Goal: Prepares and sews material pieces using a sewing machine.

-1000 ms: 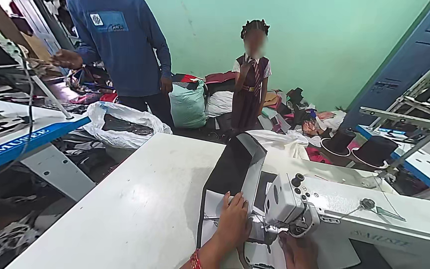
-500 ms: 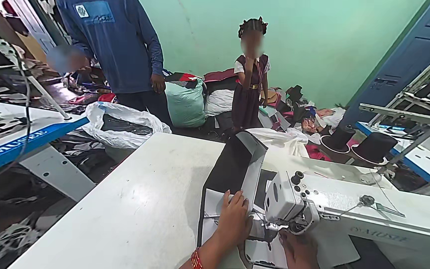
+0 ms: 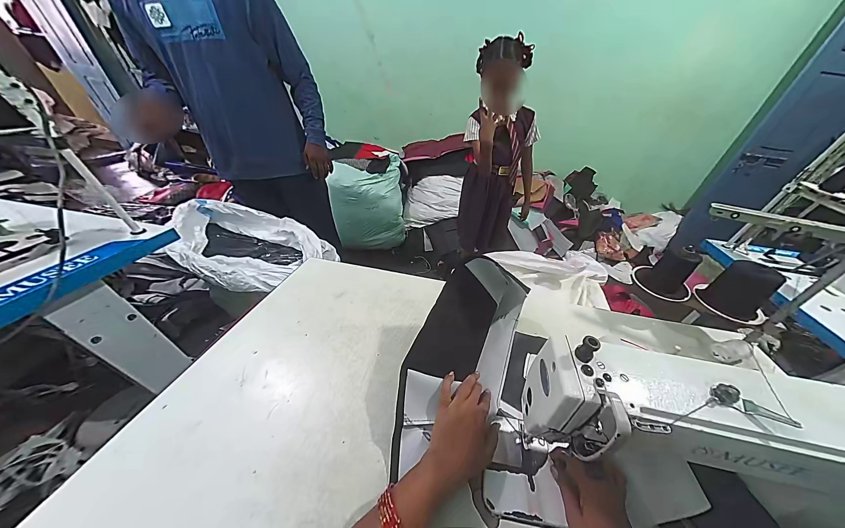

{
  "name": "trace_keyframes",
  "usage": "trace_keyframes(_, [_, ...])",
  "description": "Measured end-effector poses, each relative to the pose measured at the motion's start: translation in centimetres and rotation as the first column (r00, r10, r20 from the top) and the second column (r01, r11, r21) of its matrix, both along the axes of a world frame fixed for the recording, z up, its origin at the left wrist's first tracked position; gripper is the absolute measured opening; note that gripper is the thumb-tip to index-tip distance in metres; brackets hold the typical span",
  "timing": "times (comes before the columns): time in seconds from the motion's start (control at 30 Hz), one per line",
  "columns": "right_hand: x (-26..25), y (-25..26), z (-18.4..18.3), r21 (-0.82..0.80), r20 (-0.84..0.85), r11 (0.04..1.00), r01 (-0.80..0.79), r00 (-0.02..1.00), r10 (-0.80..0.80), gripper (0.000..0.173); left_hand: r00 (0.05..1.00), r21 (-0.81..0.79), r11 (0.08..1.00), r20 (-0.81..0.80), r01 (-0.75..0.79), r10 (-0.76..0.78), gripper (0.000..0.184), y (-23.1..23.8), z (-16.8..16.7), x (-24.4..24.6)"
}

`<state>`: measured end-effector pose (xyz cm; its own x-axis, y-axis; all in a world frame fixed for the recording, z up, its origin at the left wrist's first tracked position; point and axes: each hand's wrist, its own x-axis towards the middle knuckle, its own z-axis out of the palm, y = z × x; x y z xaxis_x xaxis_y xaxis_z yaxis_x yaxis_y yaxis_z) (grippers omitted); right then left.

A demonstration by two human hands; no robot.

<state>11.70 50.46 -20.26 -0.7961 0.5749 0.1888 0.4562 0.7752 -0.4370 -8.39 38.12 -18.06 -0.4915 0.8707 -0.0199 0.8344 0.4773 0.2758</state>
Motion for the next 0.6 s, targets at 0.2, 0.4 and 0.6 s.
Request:
trace_keyframes(0.2, [0.03, 0.02, -0.15, 0.002, -0.022, 1.0, -0.001, 1.0, 0.001, 0.029, 1.0, -0.026, 1.0, 0.019, -0.005, 0.005, 0.053, 0.06, 0.32, 0.02])
trace_keyframes(0.4, [0.0, 0.01, 0.01, 0.002, 0.001, 1.0, -0.001, 1.0, 0.001, 0.03, 1.0, -0.015, 1.0, 0.007, -0.005, 0.005, 0.053, 0.04, 0.17, 0.0])
trace_keyframes(0.6, [-0.03, 0.04, -0.08, 0.004, -0.002, 1.0, 0.004, 1.0, -0.004, 0.03, 1.0, -0.023, 1.0, 0.016, -0.004, 0.004, 0.052, 0.08, 0.32, 0.01])
